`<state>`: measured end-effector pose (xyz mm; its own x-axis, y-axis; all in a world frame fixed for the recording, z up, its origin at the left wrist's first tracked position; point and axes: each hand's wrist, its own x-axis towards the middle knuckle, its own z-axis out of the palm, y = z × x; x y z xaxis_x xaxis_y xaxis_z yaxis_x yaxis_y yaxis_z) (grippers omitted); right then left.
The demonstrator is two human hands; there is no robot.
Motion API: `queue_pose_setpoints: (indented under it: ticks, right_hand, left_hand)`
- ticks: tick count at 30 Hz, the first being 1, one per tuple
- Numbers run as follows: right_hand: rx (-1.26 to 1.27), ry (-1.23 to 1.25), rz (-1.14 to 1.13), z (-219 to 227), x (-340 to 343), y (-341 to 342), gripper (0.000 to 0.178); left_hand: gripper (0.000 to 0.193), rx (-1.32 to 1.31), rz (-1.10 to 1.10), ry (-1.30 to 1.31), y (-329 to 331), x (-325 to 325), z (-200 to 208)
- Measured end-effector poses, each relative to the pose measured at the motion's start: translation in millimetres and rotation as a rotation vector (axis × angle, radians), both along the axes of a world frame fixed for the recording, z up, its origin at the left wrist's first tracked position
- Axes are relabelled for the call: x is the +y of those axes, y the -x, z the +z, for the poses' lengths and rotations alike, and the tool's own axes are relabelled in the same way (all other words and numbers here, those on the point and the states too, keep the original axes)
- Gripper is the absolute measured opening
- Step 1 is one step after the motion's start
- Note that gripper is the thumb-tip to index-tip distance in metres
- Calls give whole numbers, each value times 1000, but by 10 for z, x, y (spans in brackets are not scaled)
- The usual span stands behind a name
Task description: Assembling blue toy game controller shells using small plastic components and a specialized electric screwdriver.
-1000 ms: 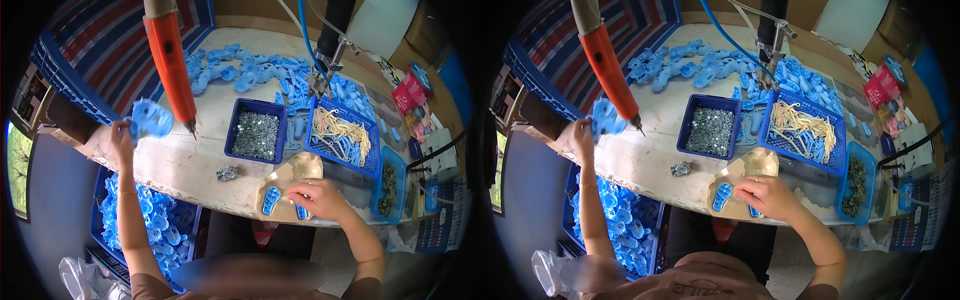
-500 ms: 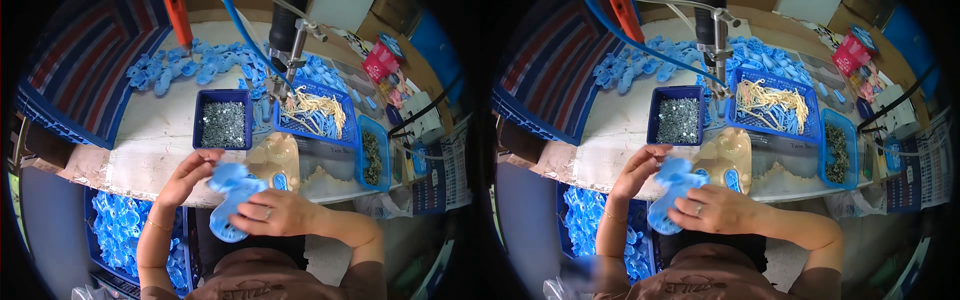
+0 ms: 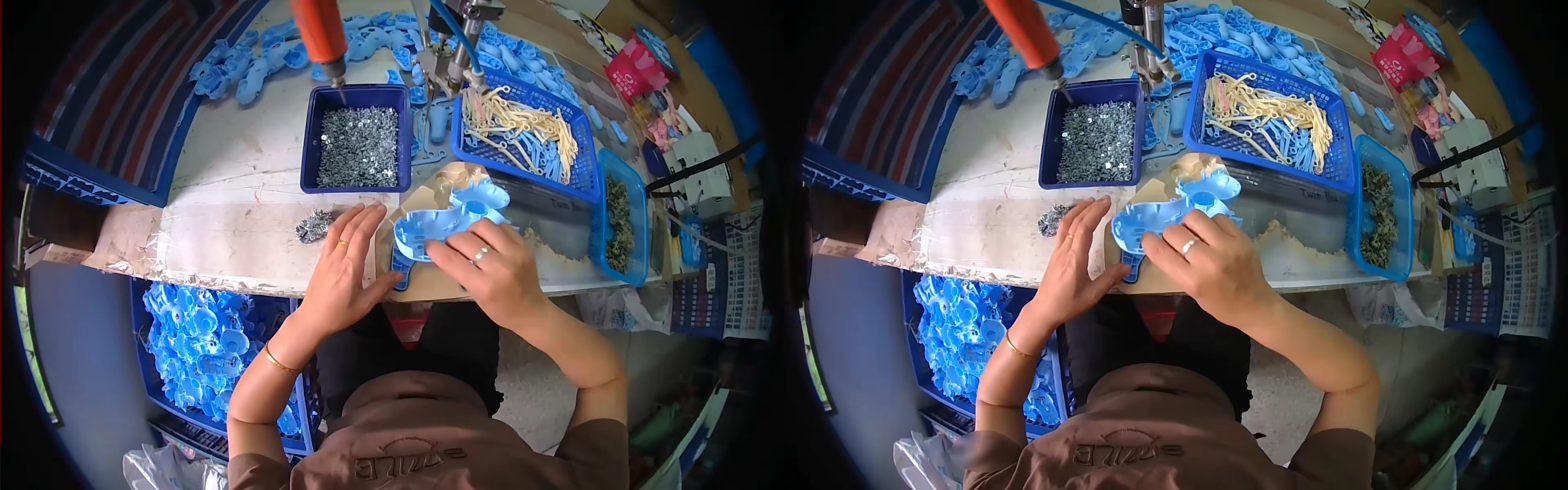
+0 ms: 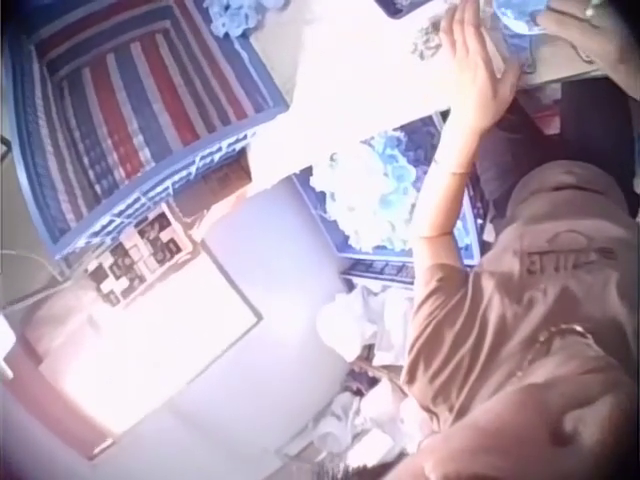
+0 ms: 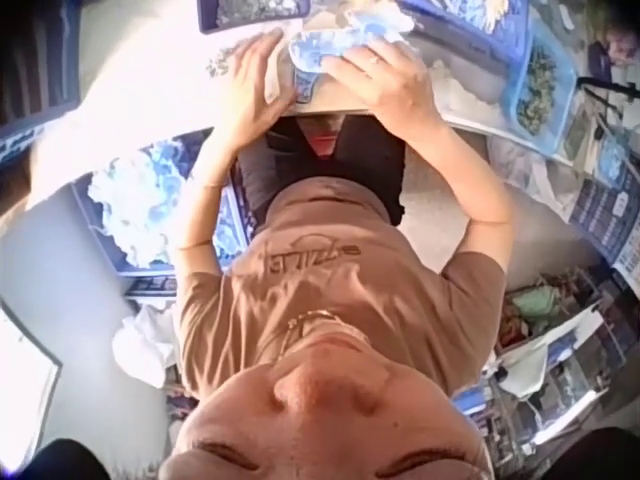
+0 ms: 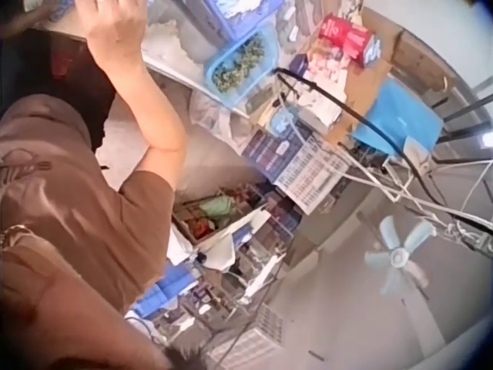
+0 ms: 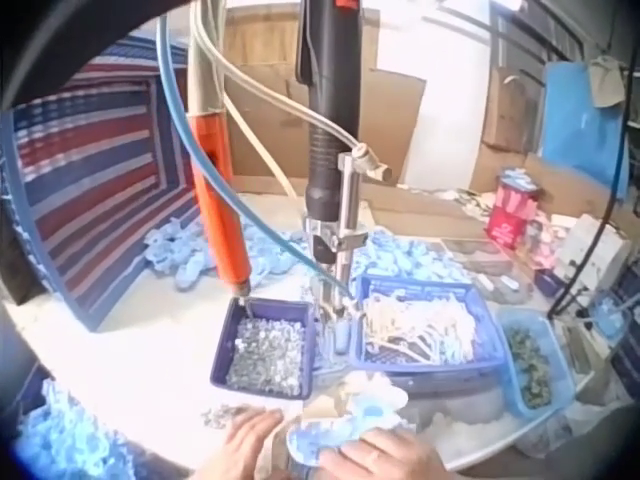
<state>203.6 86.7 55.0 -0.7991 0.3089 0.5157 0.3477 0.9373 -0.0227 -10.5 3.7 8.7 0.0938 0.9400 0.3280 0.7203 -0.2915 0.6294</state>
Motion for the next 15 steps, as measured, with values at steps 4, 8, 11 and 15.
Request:
queue_pose_setpoints:
  ticks: [4,8,11,15]
  right_hand:
    - [-143,105,-55,-296,-111,5,37]
    - [-270,235,-71,-257,-164,-6,47]
    - [-296,267,-73,-224,-121,-1,49]
    - [-345,317,-70,-213,-14,-12,50]
  left_hand:
    - [80,13,4,48,-17,-16,-28]
    - [78,15,1,53,1,-28,-11]
    - [77,18,1,51,4,-14,-26]
    - [77,-11,-6,78,-52,8,-38]
